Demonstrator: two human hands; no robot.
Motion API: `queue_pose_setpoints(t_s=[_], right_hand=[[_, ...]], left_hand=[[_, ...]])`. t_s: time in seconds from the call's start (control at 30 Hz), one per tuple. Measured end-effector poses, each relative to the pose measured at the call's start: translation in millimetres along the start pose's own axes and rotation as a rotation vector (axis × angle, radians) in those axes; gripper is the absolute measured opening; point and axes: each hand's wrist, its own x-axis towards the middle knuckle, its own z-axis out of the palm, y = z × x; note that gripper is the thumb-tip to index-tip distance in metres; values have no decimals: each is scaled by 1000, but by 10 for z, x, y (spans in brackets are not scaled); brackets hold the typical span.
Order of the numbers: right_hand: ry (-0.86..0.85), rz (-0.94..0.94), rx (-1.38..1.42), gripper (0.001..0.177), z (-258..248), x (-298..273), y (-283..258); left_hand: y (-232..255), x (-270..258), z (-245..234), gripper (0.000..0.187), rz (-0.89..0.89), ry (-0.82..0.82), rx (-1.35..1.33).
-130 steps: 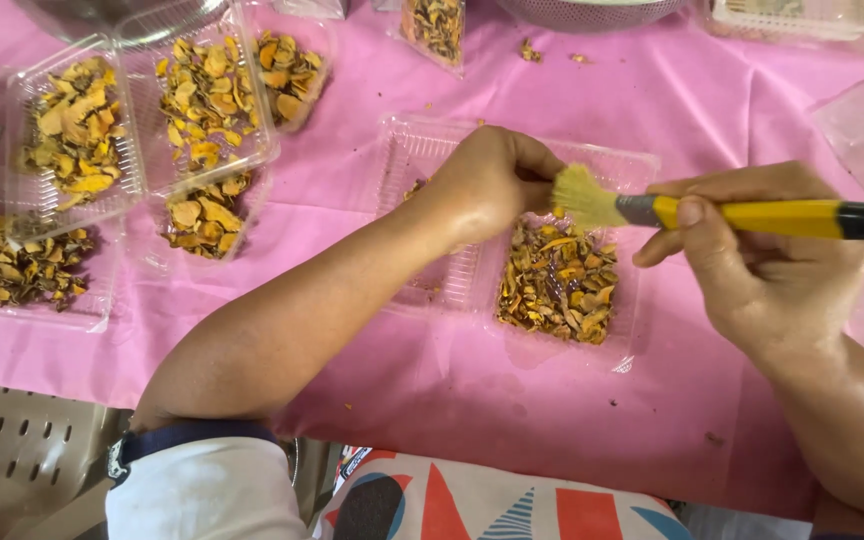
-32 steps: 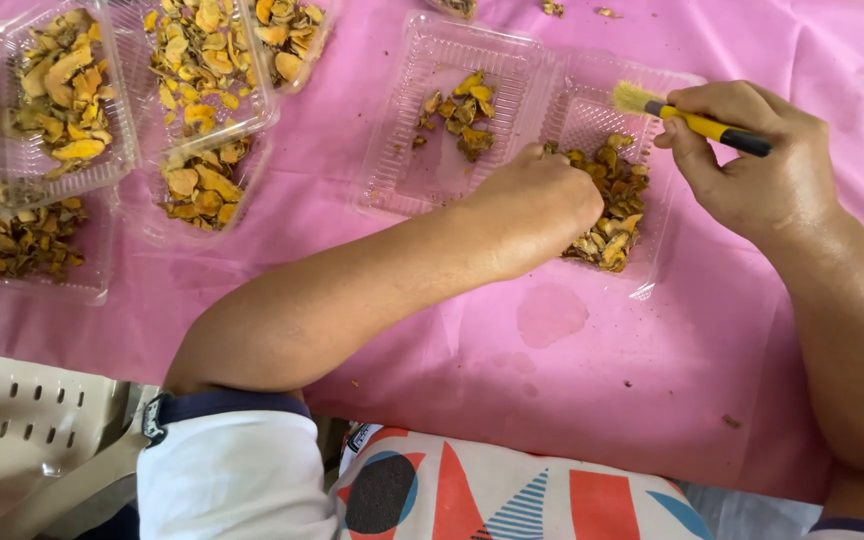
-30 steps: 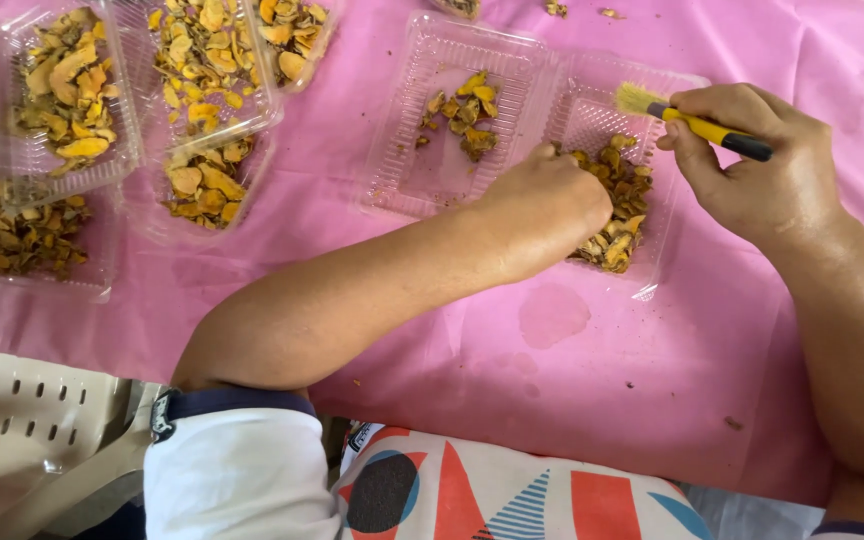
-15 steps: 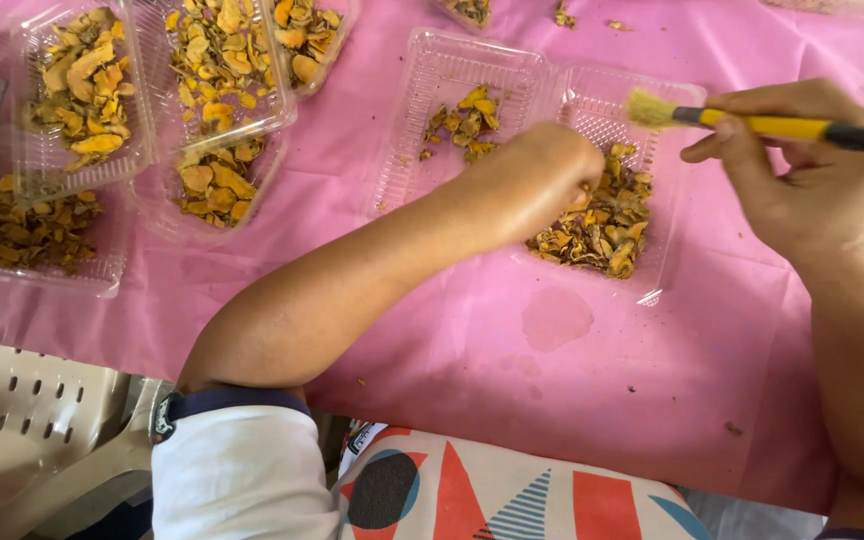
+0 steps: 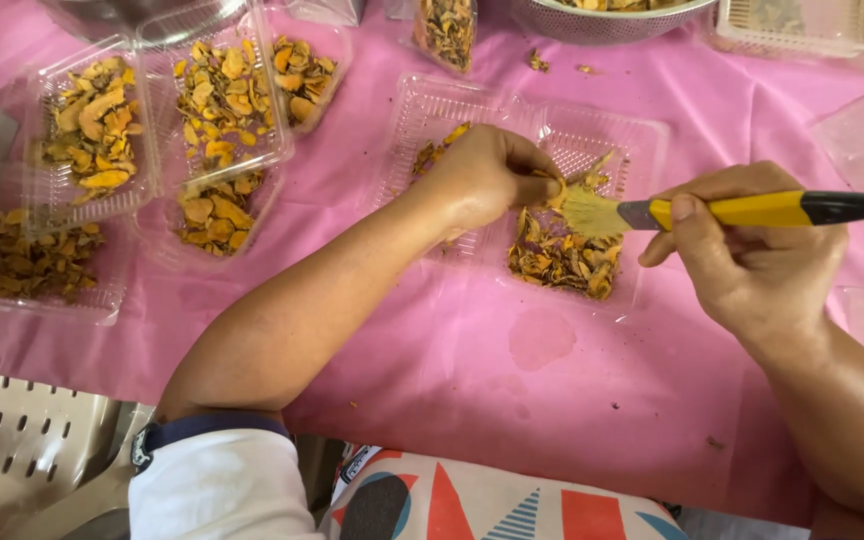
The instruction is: The person sorts dried leaves into plastic containers, using a small brush to sweep fragments and their hands to move larger pieces between containers on a table surface.
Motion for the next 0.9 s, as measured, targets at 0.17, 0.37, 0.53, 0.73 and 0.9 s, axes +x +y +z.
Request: queue_pose_setpoints(t_s=[0.17,0.37,0.53,0.73,0.9], right_hand=[[-41,3,9,18,22,27,9],[82,69,-90,11,-58,68,-26],[-39,84,-20,17,18,51,-48],[21,123,8,26,-79,114,-164],[-21,182,-26,18,-28,89,-71]], left_hand=[[-209,118,78,11,-22,-11,-165],[0,-102,45,9,-93,-10,31],[-271,74,140,10,-97,-22,-174],[-228,11,115,13,-157,-48,-274],[-302,51,116,12,-171,-38,-429]])
